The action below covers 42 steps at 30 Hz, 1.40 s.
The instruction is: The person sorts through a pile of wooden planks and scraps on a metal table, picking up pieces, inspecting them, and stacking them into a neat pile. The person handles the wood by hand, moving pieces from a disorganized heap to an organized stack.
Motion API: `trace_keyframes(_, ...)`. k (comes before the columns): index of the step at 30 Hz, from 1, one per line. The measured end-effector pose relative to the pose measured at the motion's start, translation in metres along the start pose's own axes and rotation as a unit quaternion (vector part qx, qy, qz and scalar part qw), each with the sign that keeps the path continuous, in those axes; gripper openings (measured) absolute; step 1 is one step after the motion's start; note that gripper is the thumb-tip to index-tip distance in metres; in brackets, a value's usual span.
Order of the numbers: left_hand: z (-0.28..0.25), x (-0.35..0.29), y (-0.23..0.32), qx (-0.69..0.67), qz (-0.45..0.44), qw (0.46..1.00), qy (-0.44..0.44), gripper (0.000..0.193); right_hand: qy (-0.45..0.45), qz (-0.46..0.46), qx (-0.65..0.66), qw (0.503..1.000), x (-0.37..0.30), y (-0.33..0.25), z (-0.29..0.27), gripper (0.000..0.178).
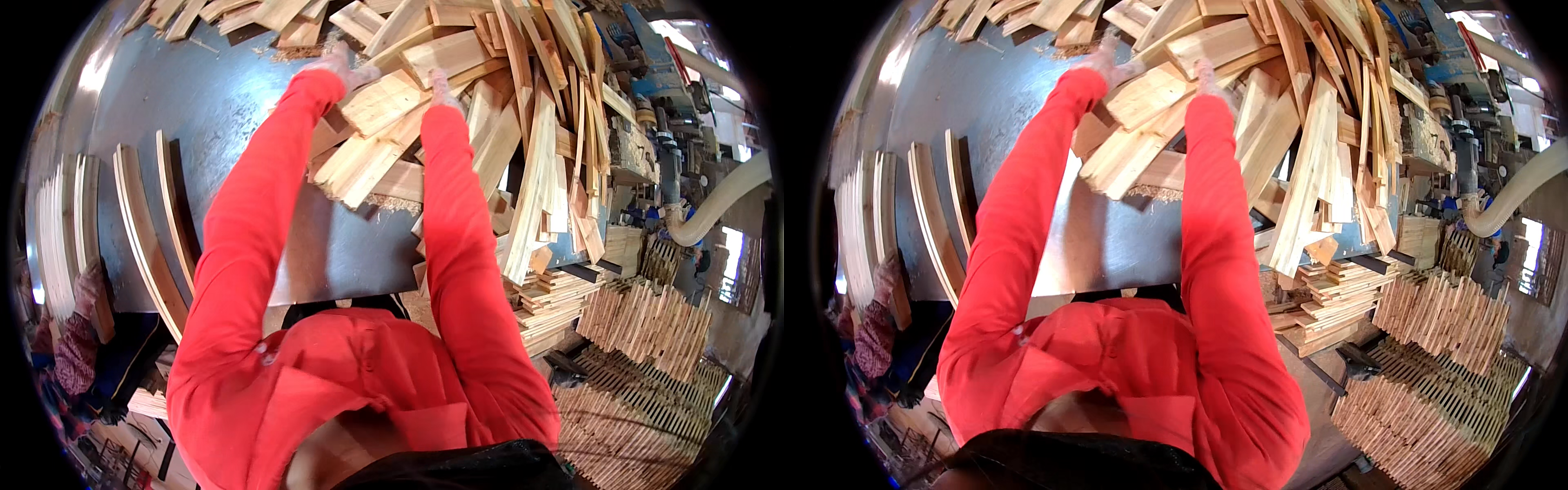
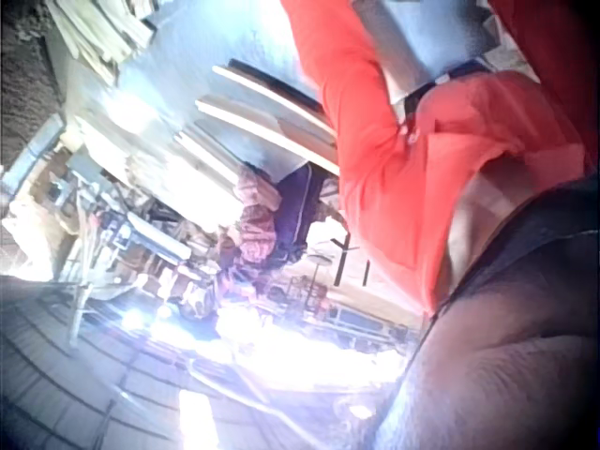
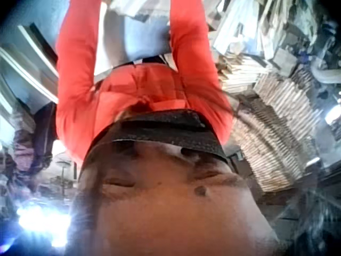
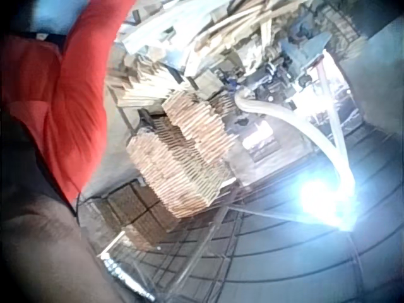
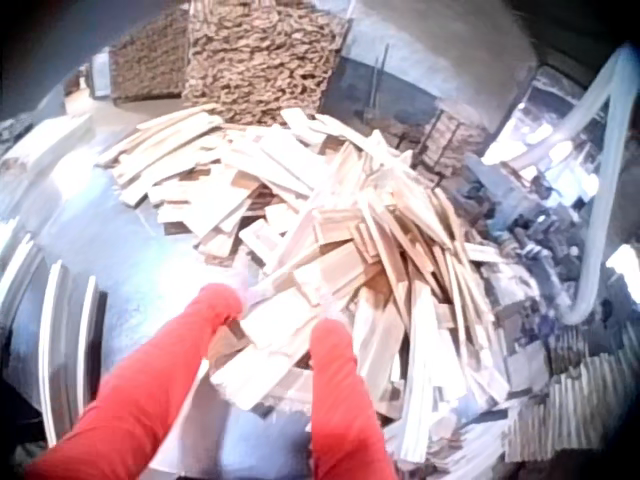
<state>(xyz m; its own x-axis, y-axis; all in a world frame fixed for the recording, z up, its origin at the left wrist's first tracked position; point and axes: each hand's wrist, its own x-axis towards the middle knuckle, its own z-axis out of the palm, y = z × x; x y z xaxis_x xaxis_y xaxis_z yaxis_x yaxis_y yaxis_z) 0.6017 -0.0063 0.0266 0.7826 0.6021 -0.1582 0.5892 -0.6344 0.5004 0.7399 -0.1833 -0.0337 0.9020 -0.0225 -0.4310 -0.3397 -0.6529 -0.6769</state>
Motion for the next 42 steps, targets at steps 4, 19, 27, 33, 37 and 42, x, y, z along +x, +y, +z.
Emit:
trace_keyframes(4, 0.043, 0.030, 0.007, -0.171, -0.002, 0.950, -0.262, 0.067, -0.135, 0.106, 0.095, 0.980, -0.038, 0.011, -0.027, 0.082)
trace_keyframes(19, -0.068, -0.330, -0.143, -0.298, -0.124, 0.928, -0.187, 0.040, -0.245, 0.005, 0.474, 0.846, -0.243, 0.125, -0.018, 0.052)
trace_keyframes(27, -0.065, -0.363, -0.183, -0.403, -0.145, 0.902, -0.049, 0.038, -0.275, -0.203, 0.319, 0.884, -0.300, 0.184, 0.036, 0.051)
trace_keyframes(33, -0.039, -0.352, -0.235, -0.339, -0.269, 0.901, 0.033, 0.042, -0.229, -0.267, 0.207, 0.913, -0.346, 0.105, 0.026, 0.051)
trace_keyframes(37, 0.012, -0.321, -0.271, -0.393, -0.273, 0.875, 0.071, 0.046, -0.368, -0.281, 0.417, 0.782, -0.298, 0.031, 0.055, 0.055)
trace_keyframes(42, 0.017, -0.303, -0.242, -0.274, -0.292, 0.916, 0.031, 0.050, -0.237, -0.331, -0.237, 0.882, -0.258, -0.043, 0.052, 0.058)
